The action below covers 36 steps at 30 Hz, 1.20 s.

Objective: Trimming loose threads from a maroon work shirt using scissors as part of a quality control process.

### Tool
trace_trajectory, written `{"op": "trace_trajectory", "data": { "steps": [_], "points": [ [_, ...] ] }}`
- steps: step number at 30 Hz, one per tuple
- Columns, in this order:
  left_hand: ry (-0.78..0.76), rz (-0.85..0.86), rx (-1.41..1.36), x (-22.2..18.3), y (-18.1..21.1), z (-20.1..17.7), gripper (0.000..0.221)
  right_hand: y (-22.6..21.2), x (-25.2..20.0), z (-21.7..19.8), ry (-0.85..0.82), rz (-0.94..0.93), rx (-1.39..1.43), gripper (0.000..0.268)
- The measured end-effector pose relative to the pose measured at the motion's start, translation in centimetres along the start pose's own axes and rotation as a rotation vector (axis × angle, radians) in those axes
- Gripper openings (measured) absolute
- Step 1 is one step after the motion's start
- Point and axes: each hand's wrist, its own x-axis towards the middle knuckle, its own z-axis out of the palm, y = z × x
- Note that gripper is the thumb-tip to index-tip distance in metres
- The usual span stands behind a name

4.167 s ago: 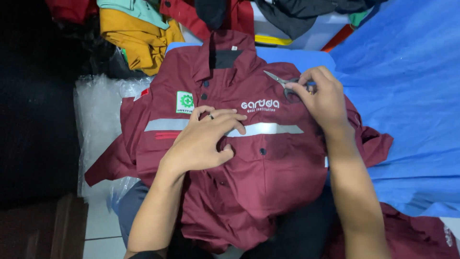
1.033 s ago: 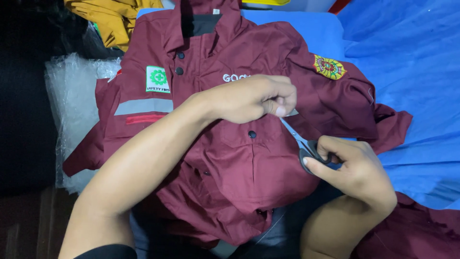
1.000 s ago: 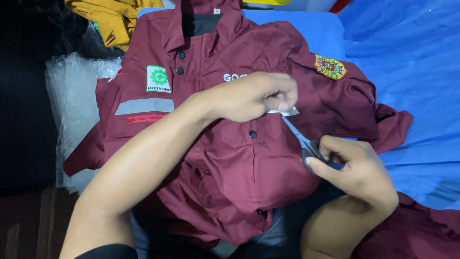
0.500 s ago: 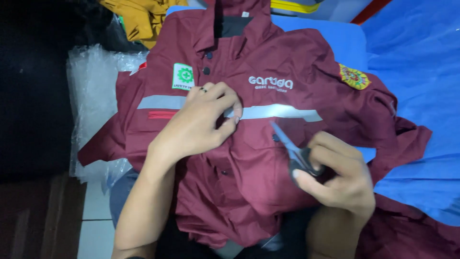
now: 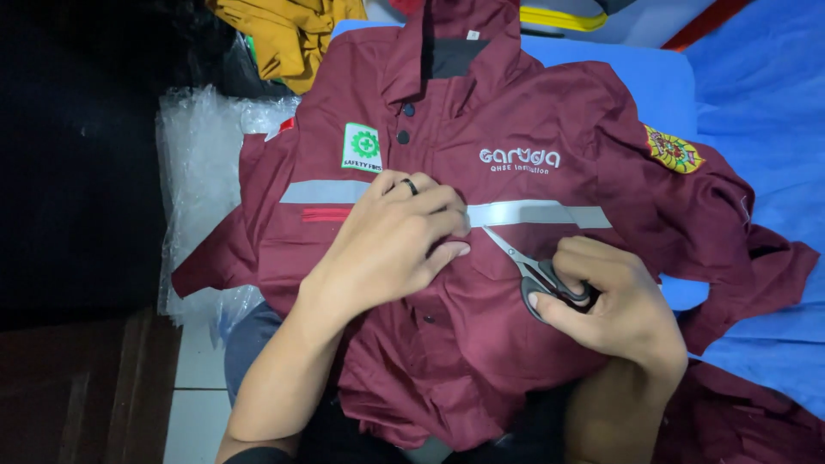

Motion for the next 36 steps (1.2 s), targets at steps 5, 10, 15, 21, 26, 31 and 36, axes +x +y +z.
{"op": "trace_trajectory", "data": {
  "steps": [5, 10, 15, 21, 26, 31, 36],
  "points": [
    [0.08, 0.037, 0.215, 0.3, 0.8, 1.1, 0.014, 0.1, 0.0, -0.2, -0.009, 0.004, 0.031, 0.049],
    [0.044, -0.014, 0.003, 0.4, 0.1, 0.9, 0.015, 0.3, 0.0, -0.2, -0.004, -0.027, 0.074, 0.05],
    [-0.02, -0.134, -0.206, 0.6, 0.0, 0.5, 0.013, 0.0, 0.0, -0.3, -0.019, -0.045, 0.066, 0.049],
    [-0.036, -0.216, -0.384, 0.7, -0.5, 0.1, 0.009, 0.2, 0.1, -0.3, -0.031, -0.083, 0.046, 0.051],
    [-0.04, -0.182, -0.351, 0.4, -0.2, 0.1, 0.007, 0.5, -0.1, -0.4, -0.028, -0.064, 0.072, 0.051],
    [-0.025, -0.069, -0.049, 0.3, 0.7, 1.1, 0.011, 0.4, 0.1, -0.5, -0.01, -0.075, 0.113, 0.051],
    [0.107, -0.018, 0.225, 0.3, 0.8, 2.1, 0.017, 0.3, 0.2, -0.5, 0.01, -0.047, 0.134, 0.049]
  ]
}}
